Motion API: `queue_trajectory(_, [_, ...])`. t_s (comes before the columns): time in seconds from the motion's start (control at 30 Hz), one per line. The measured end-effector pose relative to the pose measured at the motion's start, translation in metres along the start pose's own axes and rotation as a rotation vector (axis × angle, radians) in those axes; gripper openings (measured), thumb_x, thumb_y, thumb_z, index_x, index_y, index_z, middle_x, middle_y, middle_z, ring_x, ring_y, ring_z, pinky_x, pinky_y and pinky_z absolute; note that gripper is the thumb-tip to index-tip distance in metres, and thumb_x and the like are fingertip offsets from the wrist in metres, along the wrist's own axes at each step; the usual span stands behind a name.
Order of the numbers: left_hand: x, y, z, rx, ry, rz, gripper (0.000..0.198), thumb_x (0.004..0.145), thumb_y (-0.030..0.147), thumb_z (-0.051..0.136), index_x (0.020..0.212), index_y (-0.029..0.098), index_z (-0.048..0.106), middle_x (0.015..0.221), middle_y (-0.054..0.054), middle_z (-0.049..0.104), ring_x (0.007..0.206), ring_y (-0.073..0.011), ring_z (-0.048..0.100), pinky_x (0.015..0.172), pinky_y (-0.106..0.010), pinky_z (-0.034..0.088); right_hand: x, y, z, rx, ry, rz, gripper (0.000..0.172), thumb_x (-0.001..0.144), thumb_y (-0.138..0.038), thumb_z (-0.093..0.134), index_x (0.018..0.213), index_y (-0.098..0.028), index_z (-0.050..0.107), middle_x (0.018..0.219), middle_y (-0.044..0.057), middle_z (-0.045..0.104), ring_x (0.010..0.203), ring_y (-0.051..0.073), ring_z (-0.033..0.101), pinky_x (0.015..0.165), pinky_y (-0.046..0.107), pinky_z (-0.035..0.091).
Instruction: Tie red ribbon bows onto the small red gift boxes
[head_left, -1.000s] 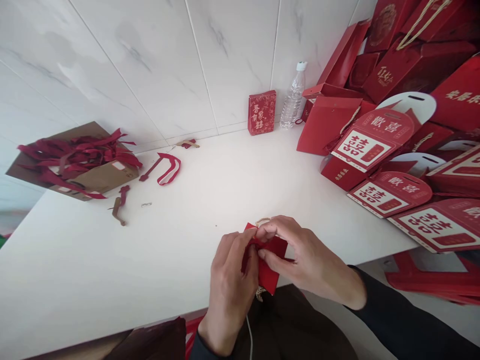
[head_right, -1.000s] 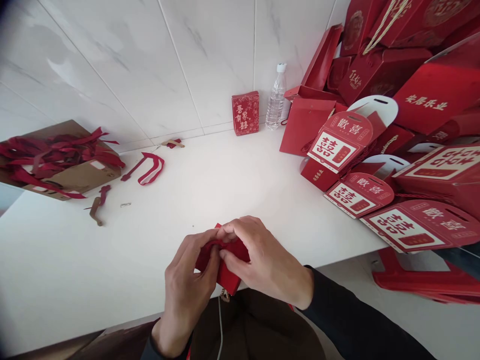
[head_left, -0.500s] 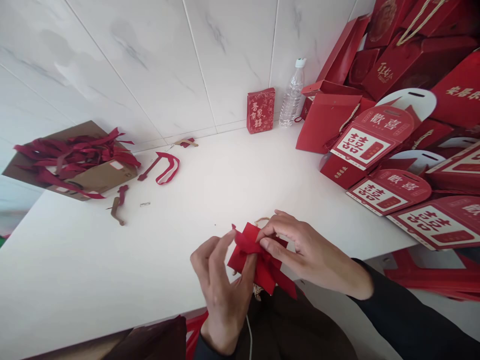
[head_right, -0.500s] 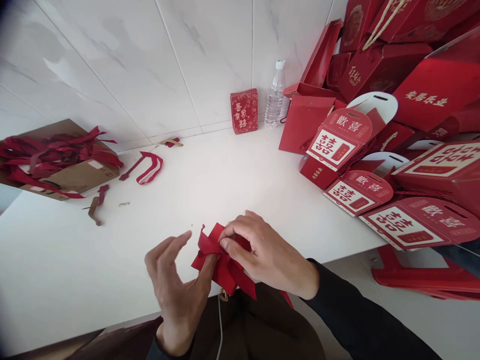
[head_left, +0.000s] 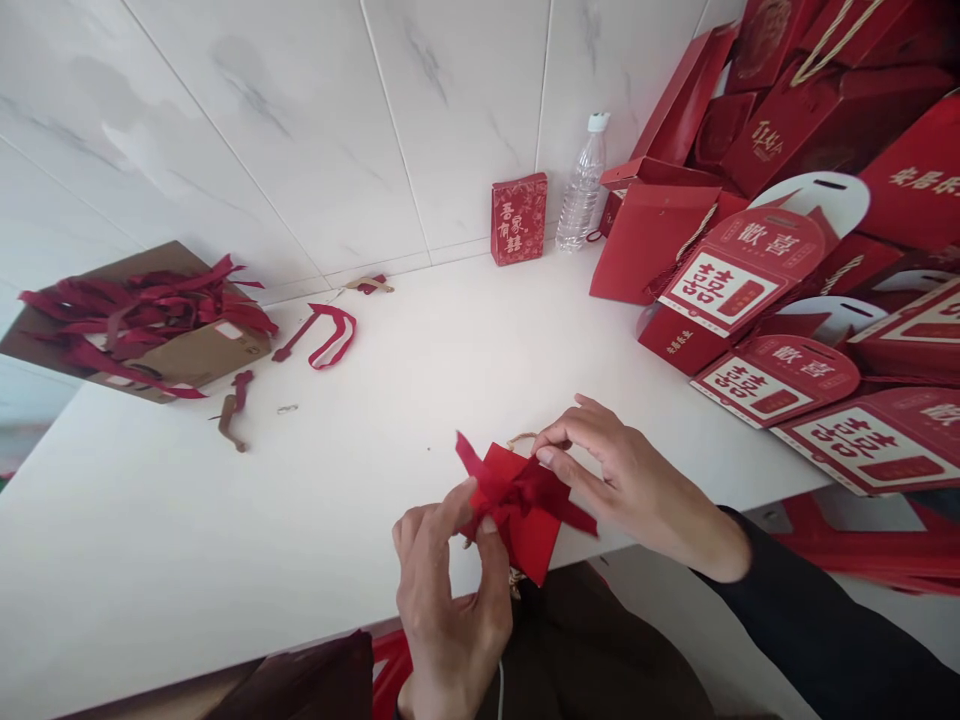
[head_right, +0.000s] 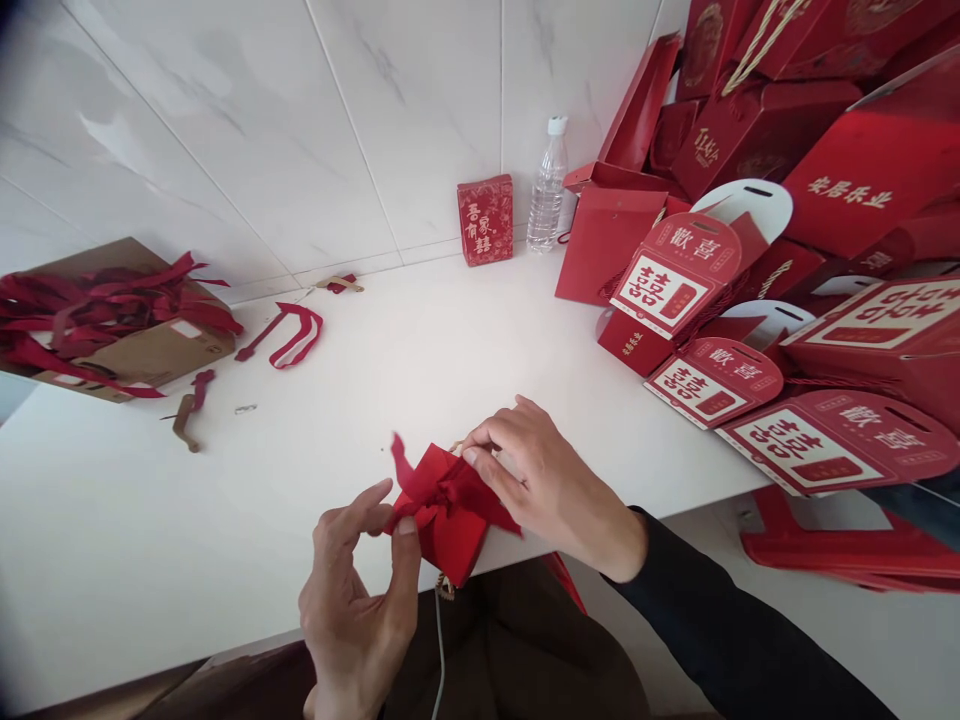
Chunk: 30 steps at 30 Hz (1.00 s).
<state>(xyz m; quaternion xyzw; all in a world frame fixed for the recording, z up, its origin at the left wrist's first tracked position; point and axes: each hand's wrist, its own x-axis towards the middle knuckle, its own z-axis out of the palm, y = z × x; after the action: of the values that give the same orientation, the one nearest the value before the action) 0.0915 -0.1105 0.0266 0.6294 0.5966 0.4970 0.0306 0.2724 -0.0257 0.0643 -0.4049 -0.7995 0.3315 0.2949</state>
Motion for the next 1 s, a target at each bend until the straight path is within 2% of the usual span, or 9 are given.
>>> queue_trajectory(0.17, [-0.013,0.003,-0.004,-0.025,-0.046,-0.096,0.043,0.088,0.007,0.056,0.127,0.024,0.057,0.079,0.001,0.056,0.070,-0.0148,0.049,0.067,-0.029,0.048,-0.002,0.011,-0.002,-0.079,0.042,0.022,0.016,0.105,-0.024,0.049,0.091,-0.024,0.055,0.084,-0.003,0.065,0.076,0.016,0.058,0.116,0.047,0.025])
queue_trajectory(0.3, [-0.023,0.004,-0.005,-0.101,-0.034,-0.227,0.049,0.086,0.011,0.060,0.132,0.026,0.053,0.077,0.002,0.058,0.069,-0.0161,0.051,0.065,-0.031,0.049,-0.002,0.013,-0.002,-0.062,0.033,0.087,0.020,0.106,-0.029,0.047,0.089,-0.024,0.058,0.082,-0.002,0.064,0.075,0.018,0.058,0.105,0.044,0.036])
queue_trajectory(0.4, [-0.027,0.003,-0.004,-0.111,-0.017,-0.173,0.050,0.084,0.009,0.061,0.130,0.025,0.052,0.073,0.004,0.058,0.066,-0.0151,0.051,0.066,-0.030,0.049,0.000,0.013,-0.001,-0.064,0.030,0.152,0.023,0.106,-0.033,0.046,0.089,-0.024,0.060,0.084,0.000,0.065,0.076,0.020,0.058,0.091,0.040,0.043])
queue_trajectory(0.57, [-0.030,0.002,-0.007,-0.093,-0.030,-0.138,0.044,0.084,0.007,0.059,0.125,0.023,0.056,0.075,0.002,0.057,0.067,-0.0145,0.053,0.065,-0.028,0.049,0.002,0.013,0.002,-0.016,0.021,0.253,0.027,0.106,-0.040,0.045,0.091,-0.024,0.062,0.090,0.001,0.067,0.086,0.022,0.060,0.076,0.035,0.043])
queue_trajectory(0.63, [-0.030,0.003,-0.009,-0.109,-0.046,-0.142,0.044,0.085,0.009,0.060,0.126,0.023,0.056,0.076,0.002,0.057,0.068,-0.0150,0.053,0.066,-0.030,0.048,0.001,0.011,0.001,0.074,-0.004,0.299,0.027,0.106,-0.044,0.045,0.096,-0.025,0.061,0.093,0.000,0.067,0.087,0.021,0.062,0.071,0.033,0.044])
queue_trajectory(0.73, [-0.029,0.007,-0.010,-0.125,-0.050,-0.210,0.040,0.088,0.016,0.061,0.127,0.024,0.056,0.082,0.000,0.057,0.072,-0.0164,0.052,0.069,-0.032,0.048,0.001,0.007,-0.002,0.260,-0.051,0.338,0.021,0.105,-0.045,0.050,0.108,-0.028,0.061,0.100,-0.002,0.067,0.091,0.020,0.064,0.071,0.031,0.046])
queue_trajectory(0.83, [-0.029,0.012,-0.008,-0.123,-0.027,-0.271,0.037,0.089,0.018,0.062,0.125,0.025,0.058,0.081,0.001,0.056,0.073,-0.0166,0.052,0.073,-0.033,0.046,0.002,0.004,-0.002,0.315,-0.061,0.310,0.016,0.102,-0.042,0.057,0.103,-0.028,0.065,0.100,-0.003,0.068,0.094,0.019,0.064,0.081,0.030,0.046])
queue_trajectory(0.9, [-0.029,0.015,-0.006,-0.127,-0.018,-0.272,0.036,0.090,0.015,0.062,0.124,0.026,0.059,0.080,0.002,0.056,0.073,-0.0161,0.051,0.074,-0.033,0.045,0.004,0.003,-0.001,0.317,-0.048,0.321,0.018,0.102,-0.044,0.058,0.102,-0.028,0.066,0.097,-0.003,0.067,0.093,0.019,0.064,0.081,0.031,0.046])
queue_trajectory(1.0, [-0.028,0.019,-0.005,-0.162,0.002,-0.258,0.036,0.090,0.012,0.060,0.124,0.025,0.060,0.079,0.002,0.056,0.074,-0.0157,0.050,0.073,-0.031,0.044,0.008,0.002,0.002,0.320,-0.035,0.375,0.027,0.100,-0.051,0.059,0.114,-0.029,0.065,0.089,-0.003,0.064,0.086,0.019,0.064,0.074,0.031,0.045])
